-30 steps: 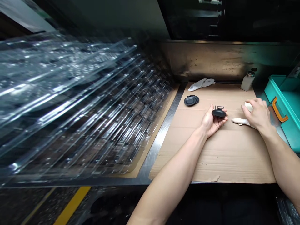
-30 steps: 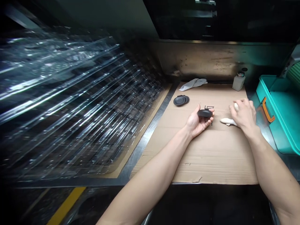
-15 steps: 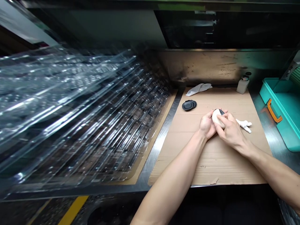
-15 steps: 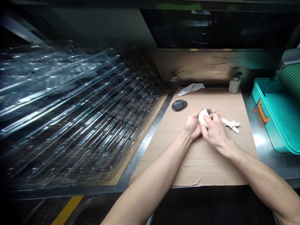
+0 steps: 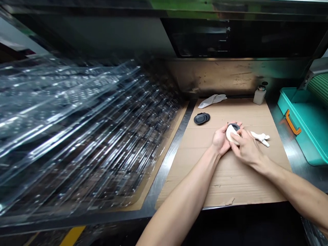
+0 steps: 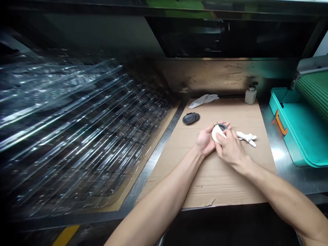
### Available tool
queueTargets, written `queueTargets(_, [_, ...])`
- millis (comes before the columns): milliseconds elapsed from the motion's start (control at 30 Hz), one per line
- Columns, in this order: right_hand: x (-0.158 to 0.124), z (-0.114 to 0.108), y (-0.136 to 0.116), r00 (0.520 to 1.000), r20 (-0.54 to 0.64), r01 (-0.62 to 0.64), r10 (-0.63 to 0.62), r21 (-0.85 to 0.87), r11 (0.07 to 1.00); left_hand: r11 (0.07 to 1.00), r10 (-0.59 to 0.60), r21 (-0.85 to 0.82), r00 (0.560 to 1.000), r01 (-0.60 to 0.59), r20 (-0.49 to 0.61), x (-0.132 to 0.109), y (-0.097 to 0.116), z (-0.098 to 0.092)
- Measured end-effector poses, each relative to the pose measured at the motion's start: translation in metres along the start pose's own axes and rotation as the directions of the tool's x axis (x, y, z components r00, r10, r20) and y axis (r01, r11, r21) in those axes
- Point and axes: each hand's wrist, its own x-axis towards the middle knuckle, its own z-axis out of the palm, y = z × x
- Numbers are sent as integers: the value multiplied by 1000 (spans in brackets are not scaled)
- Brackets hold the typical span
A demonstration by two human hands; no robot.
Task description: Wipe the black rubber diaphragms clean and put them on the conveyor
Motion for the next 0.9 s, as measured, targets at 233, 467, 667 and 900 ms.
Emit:
queueTargets(233, [10, -30, 43, 960, -227, -155, 166, 64, 986, 1000, 4, -6, 999, -3, 42, -4, 10, -2])
queueTargets(467, [4, -34, 29, 990, 115, 53, -80, 225, 973, 999, 33, 0, 999, -33, 18, -2, 7, -1])
queueTargets(667, [4, -30, 32, 975, 189, 93, -113, 111, 989, 996, 28, 78, 999, -30, 27, 0, 6, -6])
queueTargets(900, [13, -37, 83, 940, -102, -341, 326, -190, 921, 793, 350, 469, 921, -390, 173, -10, -1, -5])
